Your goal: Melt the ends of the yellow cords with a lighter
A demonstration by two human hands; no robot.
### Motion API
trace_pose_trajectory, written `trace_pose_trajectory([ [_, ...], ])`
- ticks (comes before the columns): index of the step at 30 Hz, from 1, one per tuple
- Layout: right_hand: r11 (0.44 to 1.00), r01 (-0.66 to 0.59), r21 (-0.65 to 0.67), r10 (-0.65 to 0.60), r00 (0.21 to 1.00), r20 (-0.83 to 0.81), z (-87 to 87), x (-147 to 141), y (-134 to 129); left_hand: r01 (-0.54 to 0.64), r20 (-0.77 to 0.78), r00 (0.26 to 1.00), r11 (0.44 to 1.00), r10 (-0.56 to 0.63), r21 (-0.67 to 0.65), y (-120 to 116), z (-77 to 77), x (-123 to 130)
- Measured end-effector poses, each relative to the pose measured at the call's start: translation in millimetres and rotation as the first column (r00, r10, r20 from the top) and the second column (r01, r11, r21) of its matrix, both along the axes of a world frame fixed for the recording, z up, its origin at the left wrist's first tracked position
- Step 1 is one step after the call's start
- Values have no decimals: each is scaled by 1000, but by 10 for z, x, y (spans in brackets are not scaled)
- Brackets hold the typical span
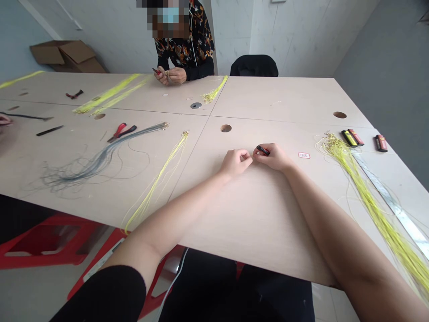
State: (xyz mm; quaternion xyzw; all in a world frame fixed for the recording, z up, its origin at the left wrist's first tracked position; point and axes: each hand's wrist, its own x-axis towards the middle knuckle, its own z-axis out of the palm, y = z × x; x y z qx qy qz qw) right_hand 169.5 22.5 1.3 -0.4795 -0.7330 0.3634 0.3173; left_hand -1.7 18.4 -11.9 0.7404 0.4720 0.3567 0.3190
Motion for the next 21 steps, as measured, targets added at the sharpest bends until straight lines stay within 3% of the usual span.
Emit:
trace_pose_trajectory([
  [21,999,23,26,-23,1000,-12,-12,9,41,-1,23,1000,1000,1,13,11,-13,-11],
])
